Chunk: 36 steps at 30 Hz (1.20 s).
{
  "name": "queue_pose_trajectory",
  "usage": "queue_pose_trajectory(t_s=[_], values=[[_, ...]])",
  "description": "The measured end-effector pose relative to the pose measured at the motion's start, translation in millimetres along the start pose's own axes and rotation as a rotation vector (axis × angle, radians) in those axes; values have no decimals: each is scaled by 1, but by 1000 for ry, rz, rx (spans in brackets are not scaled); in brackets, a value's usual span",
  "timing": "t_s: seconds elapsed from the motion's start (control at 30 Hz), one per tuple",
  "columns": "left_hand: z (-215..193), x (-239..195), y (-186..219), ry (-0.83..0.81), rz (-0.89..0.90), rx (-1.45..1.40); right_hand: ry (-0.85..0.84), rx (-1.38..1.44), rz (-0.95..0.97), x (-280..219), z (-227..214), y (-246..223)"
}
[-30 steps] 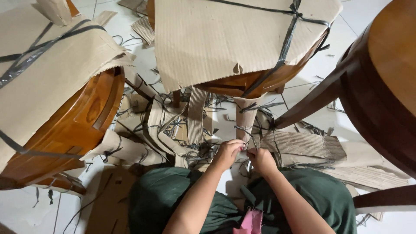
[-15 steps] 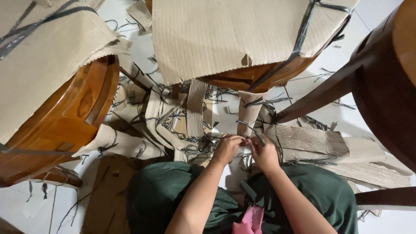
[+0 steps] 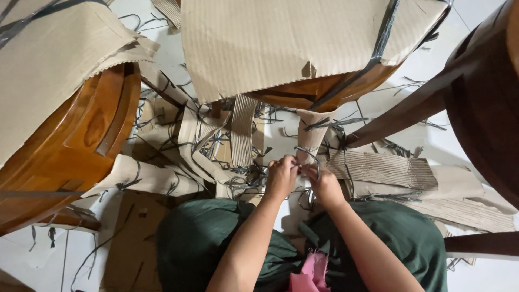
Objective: Wrapping a wooden chair leg with protective cardboard and securing it with plastic ties
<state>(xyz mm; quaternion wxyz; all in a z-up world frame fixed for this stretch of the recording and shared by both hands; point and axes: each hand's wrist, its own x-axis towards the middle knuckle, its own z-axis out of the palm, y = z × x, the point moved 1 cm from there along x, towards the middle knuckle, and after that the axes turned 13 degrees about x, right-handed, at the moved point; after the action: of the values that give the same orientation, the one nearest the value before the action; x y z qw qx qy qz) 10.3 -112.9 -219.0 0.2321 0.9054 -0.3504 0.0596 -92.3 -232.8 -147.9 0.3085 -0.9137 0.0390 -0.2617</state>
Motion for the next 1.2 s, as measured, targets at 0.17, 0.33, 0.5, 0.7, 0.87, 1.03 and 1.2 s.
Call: queue_pose_trajectory(t_s=[0.17,0.33,0.5,0.7,0.87,1.03,1.2], values=[[-15,3,7,10,-54,-69,-30,-66,-173,-11,15,20],[-34,0,16,8,-51,-91,-90,-76,-183,-13,17,23],[-31,-7,17,-80,-100,-224,-117,-87,-55,-15,19,26],[-23,-16,22,54,-316,-366,-176,244,354,-21,34,51],[0,-24,20,-291,-453,-495,-105,321,475,-19,31,53],[-21,-15,23,-356,-267,-230,-93,222,446,-8,16,37],[-48,-3,24,-393,-367,-271,-45,225,574,-9,23,61]])
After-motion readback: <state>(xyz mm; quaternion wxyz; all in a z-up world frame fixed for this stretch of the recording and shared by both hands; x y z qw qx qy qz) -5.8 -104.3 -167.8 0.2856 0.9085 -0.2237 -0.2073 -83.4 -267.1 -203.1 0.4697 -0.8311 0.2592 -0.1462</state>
